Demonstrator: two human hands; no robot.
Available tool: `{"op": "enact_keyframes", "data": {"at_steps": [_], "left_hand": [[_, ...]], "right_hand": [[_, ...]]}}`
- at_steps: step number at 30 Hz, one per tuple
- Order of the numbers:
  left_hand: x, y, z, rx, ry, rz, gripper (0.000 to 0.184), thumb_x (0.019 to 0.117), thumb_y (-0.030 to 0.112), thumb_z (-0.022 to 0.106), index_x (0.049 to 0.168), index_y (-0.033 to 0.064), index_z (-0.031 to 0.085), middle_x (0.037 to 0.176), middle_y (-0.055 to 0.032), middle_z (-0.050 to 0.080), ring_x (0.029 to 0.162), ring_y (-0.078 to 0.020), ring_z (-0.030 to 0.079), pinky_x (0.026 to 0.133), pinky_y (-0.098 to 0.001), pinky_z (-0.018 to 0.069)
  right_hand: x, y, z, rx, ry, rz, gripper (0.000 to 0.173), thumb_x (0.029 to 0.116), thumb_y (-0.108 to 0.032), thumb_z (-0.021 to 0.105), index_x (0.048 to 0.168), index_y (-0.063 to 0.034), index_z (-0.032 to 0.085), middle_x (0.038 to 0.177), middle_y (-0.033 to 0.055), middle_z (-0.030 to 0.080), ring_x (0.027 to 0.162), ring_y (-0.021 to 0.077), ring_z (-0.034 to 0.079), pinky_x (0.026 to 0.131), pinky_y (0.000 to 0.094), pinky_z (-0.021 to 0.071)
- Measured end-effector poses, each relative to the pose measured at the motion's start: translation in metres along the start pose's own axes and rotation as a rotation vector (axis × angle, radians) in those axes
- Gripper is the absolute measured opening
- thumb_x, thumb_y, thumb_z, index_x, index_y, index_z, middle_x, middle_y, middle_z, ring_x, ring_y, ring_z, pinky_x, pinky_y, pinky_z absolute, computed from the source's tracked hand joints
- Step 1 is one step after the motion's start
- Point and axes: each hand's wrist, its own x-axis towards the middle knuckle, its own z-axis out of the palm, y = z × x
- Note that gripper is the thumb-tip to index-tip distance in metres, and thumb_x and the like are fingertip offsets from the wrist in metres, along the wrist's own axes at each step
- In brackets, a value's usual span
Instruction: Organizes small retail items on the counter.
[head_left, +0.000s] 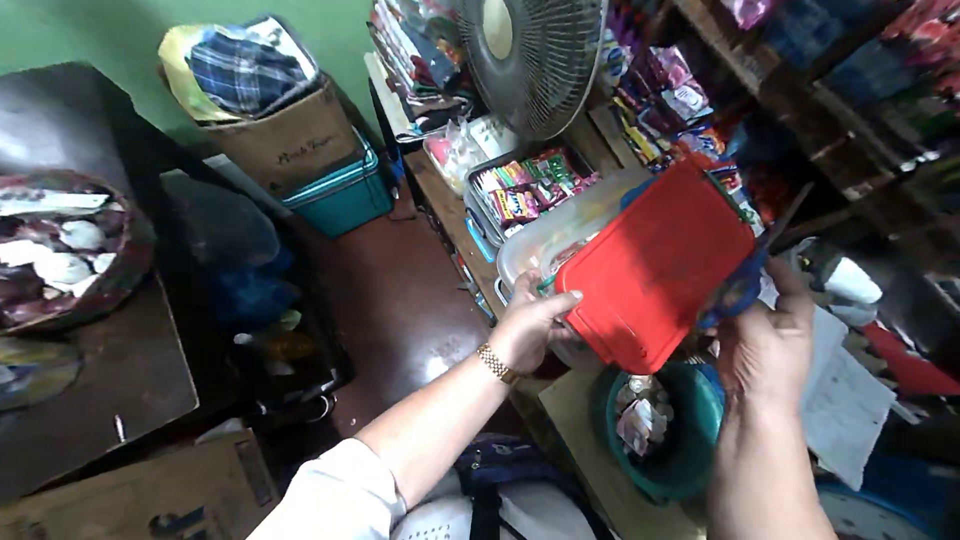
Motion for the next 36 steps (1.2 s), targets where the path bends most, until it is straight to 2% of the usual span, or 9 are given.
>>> {"op": "enact_keyframes", "data": {"at_steps": [7,11,16,21,26,29,32,34,36], "left_hand": [[0.031,0.038,-0.003,0.053,0.014,0.058,0.074,0.0931,0.003,0.069,0.154,0.0155,0.03,0.117,-0.0213,0.065,0.089,-0.0335,0.072,0.07,-0.0475,0.0629],[0.037,0.041,-0.007,0.104,-0.006,0.044,0.076,0.0932,0.001,0.068,0.155,0.0182,0.026,0.121,-0.0228,0.063,0.091,-0.0364,0.072,0.07,-0.0503,0.0635],[0.019,0.029,-0.021,0.241,-0.058,0.097,0.075,0.094,0.007,0.07,0.156,0.0229,0.029,0.115,-0.0124,0.065,0.083,-0.0182,0.067,0.073,-0.0336,0.0579],[0.005,0.031,-0.064,0.311,-0.152,0.173,0.084,0.092,0.008,0.072,0.161,0.0132,0.023,0.118,-0.0151,0.069,0.099,-0.0193,0.07,0.089,-0.0363,0.0582],[-0.063,0.059,-0.159,0.372,0.14,0.266,0.066,0.0975,0.014,0.067,0.157,0.0101,0.037,0.133,-0.0158,0.061,0.111,-0.021,0.066,0.093,-0.0382,0.0573],[-0.114,0.071,-0.228,0.3,0.423,0.362,0.06,0.098,0.016,0.067,0.153,0.01,0.043,0.133,-0.0137,0.063,0.113,-0.0221,0.067,0.094,-0.039,0.0584],[-0.16,0.078,-0.297,0.213,0.715,0.466,0.056,0.098,0.016,0.067,0.15,0.0078,0.046,0.13,-0.014,0.065,0.11,-0.0232,0.068,0.092,-0.0391,0.0592],[-0.188,0.081,-0.339,0.173,0.869,0.514,0.055,0.0981,0.017,0.067,0.149,0.0087,0.047,0.131,-0.0131,0.064,0.111,-0.0234,0.068,0.092,-0.0396,0.0594],[-0.21,0.089,-0.379,0.14,0.983,0.574,0.053,0.0986,0.017,0.065,0.149,0.0084,0.049,0.131,-0.0126,0.065,0.111,-0.0233,0.068,0.092,-0.0403,0.0595]], "right_hand": [[-0.013,0.005,-0.017,0.16,-0.001,-0.106,0.081,0.0937,-0.005,0.066,0.16,-0.0182,0.022,0.107,0.0024,0.071,0.087,0.016,0.072,0.075,0.0334,0.0634],[-0.015,0.025,-0.016,0.225,-0.003,-0.052,0.076,0.0966,-0.007,0.065,0.159,-0.0183,0.024,0.104,0.0067,0.071,0.084,0.018,0.072,0.07,0.032,0.0627],[-0.026,0.024,-0.006,0.37,-0.092,-0.062,0.066,0.0936,-0.015,0.074,0.147,-0.0149,0.035,0.115,0.0109,0.069,0.096,0.0244,0.071,0.078,0.0371,0.0627],[-0.037,0.0,0.037,0.51,-0.418,-0.027,0.061,0.0907,-0.026,0.079,0.144,-0.0217,0.05,0.117,0.006,0.073,0.101,0.0219,0.072,0.085,0.0371,0.0622],[-0.062,-0.011,0.135,0.519,-0.857,0.078,0.057,0.0927,-0.016,0.076,0.143,-0.0279,0.053,0.111,-0.0017,0.076,0.098,0.0153,0.073,0.087,0.0334,0.0614],[-0.08,0.0,0.193,0.408,-1.032,0.176,0.053,0.0921,-0.002,0.068,0.14,-0.0199,0.053,0.101,-0.0026,0.076,0.088,0.0129,0.073,0.078,0.0309,0.0624],[-0.094,0.016,0.254,0.255,-1.149,0.217,0.064,0.0875,0.007,0.063,0.147,-0.001,0.041,0.1,-0.002,0.073,0.087,0.0121,0.072,0.077,0.0325,0.0627],[-0.098,0.027,0.292,0.207,-1.271,0.241,0.078,0.0815,0.004,0.067,0.152,0.0031,0.034,0.109,-0.0019,0.07,0.095,0.0111,0.07,0.084,0.0321,0.061],[-0.1,0.037,0.33,0.199,-1.37,0.219,0.078,0.0864,-0.008,0.073,0.151,0.0031,0.032,0.112,-0.0024,0.069,0.097,0.0096,0.069,0.086,0.031,0.0601]]}}
